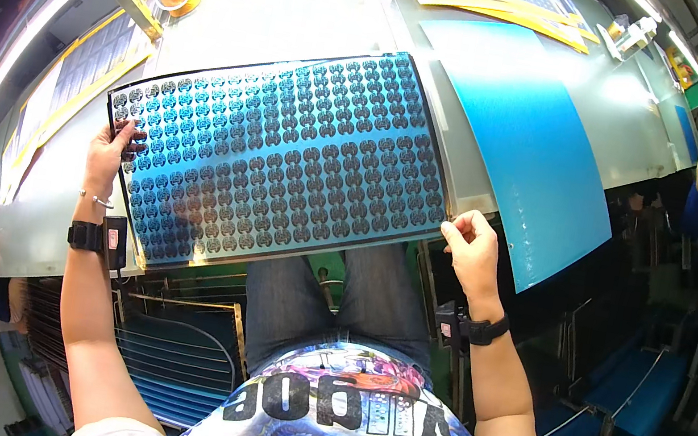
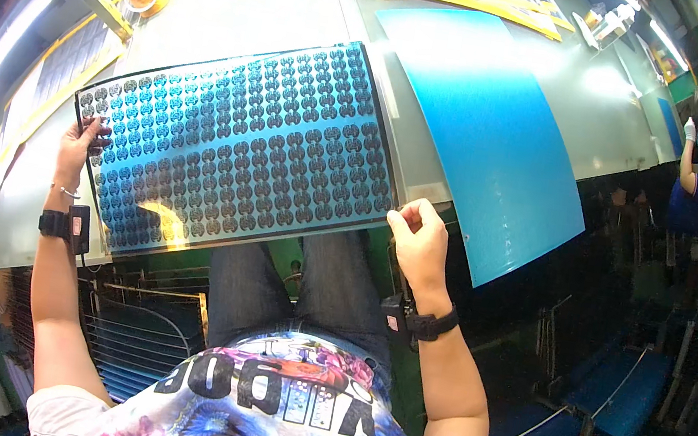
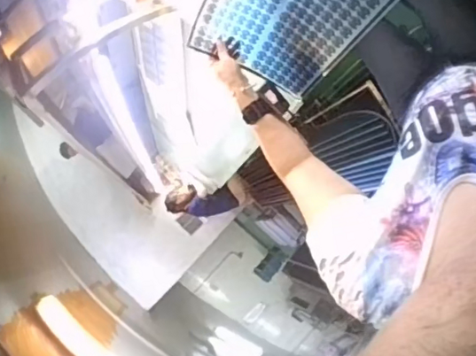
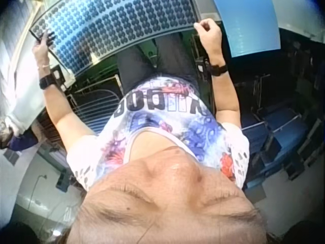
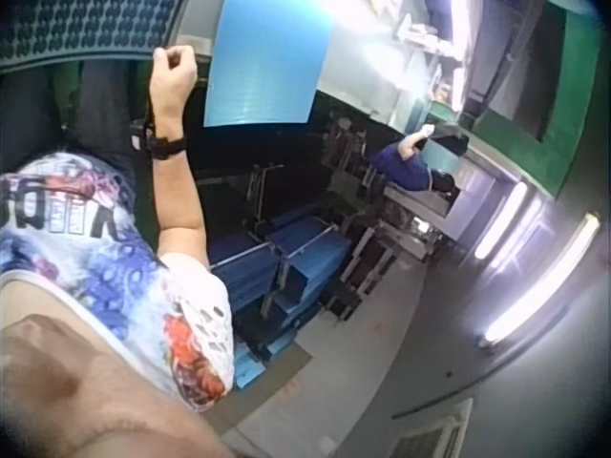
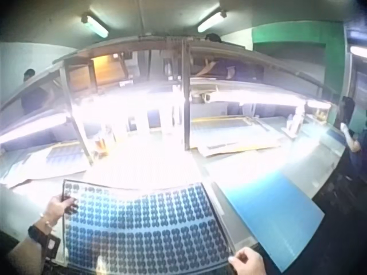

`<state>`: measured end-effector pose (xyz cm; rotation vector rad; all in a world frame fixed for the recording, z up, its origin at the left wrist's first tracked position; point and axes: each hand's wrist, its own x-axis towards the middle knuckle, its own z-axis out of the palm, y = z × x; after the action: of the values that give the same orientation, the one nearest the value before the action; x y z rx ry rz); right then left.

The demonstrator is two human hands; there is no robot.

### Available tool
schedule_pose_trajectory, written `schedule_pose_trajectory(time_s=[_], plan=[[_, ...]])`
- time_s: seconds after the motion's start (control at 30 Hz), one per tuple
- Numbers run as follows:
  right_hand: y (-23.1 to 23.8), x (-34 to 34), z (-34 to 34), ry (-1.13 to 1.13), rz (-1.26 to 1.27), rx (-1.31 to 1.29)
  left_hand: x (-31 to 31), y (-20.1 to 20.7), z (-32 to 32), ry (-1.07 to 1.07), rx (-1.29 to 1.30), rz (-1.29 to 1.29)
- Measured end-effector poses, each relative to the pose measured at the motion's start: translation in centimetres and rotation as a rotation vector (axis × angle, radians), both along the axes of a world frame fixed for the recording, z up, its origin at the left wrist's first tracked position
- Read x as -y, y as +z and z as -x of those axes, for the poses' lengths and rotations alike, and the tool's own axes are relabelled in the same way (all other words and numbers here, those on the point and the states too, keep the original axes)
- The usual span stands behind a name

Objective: Inserts blue backing sheets and patterned circuit films into a vertical rack for inspection or processing.

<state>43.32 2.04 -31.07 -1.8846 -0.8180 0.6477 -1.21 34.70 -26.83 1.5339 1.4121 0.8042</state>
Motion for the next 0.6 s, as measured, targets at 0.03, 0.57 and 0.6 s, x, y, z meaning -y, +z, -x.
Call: schedule_pose_trajectory(time_s=[0.03,0.57,0.6], plan=[[0.0,-0.2,-0.1,-0.003,-0.021,-0.049,-0.4,-0.3,0.1,0.002,0.001,0.009],[0.9,0.0,1.9,0.034,-0.002,-0.169,-4.1,-6.6,2.3,-0.151,-1.051,-0.477],[0.9,0.1,1.9,0.042,-0.01,-0.162,-3.5,-5.8,0.9,-0.139,-1.047,-0.481]])
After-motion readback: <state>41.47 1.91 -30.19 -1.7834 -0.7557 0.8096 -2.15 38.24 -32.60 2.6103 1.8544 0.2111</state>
